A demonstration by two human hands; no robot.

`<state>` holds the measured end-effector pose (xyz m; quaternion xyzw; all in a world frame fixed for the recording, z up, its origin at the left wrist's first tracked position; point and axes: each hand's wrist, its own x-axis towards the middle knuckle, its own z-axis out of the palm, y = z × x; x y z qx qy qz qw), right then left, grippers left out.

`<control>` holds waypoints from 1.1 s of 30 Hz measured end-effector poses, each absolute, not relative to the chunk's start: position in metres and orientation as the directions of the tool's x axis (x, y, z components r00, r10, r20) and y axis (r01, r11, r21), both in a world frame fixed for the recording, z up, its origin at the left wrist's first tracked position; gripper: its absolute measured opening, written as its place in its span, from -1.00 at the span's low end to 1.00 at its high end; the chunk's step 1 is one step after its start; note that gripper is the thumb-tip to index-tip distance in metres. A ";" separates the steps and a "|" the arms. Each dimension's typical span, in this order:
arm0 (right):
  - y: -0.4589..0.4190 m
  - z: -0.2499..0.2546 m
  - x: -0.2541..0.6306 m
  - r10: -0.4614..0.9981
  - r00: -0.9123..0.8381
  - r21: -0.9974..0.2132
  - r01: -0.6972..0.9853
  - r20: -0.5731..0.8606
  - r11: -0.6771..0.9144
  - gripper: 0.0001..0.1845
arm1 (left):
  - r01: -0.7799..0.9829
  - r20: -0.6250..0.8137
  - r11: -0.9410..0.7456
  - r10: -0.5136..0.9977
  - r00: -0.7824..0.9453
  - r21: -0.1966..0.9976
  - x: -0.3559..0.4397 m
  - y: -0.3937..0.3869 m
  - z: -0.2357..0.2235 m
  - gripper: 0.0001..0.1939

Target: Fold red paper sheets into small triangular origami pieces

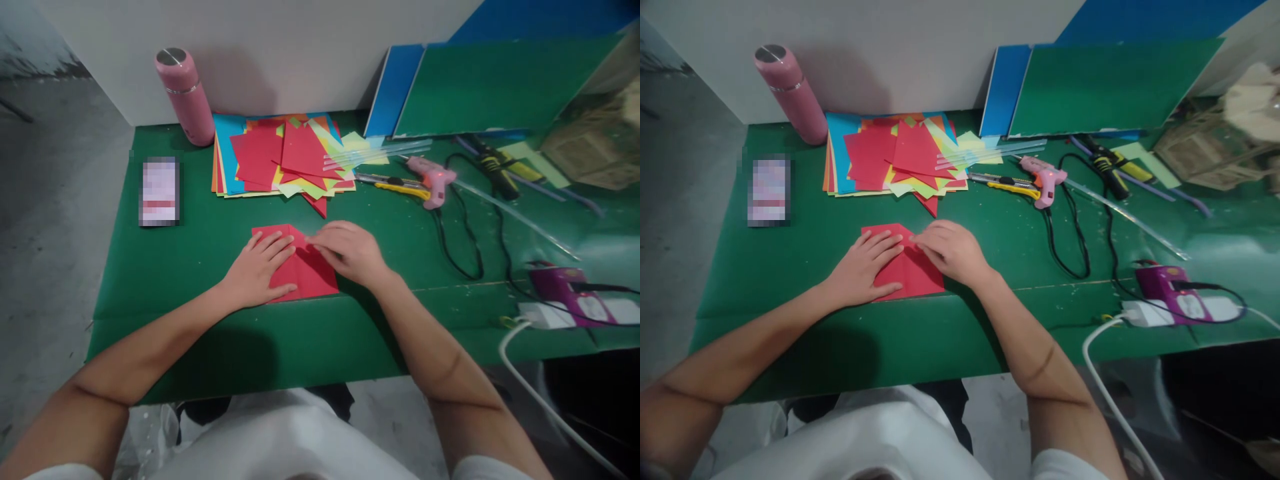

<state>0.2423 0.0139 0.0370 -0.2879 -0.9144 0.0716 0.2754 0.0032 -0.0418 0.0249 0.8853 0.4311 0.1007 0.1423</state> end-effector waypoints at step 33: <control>0.013 0.022 0.224 0.428 -0.842 -0.256 0.356 0.329 0.898 -0.68 | 0.565 0.466 -0.530 0.843 0.270 0.632 -0.008 -0.025 0.023 -0.91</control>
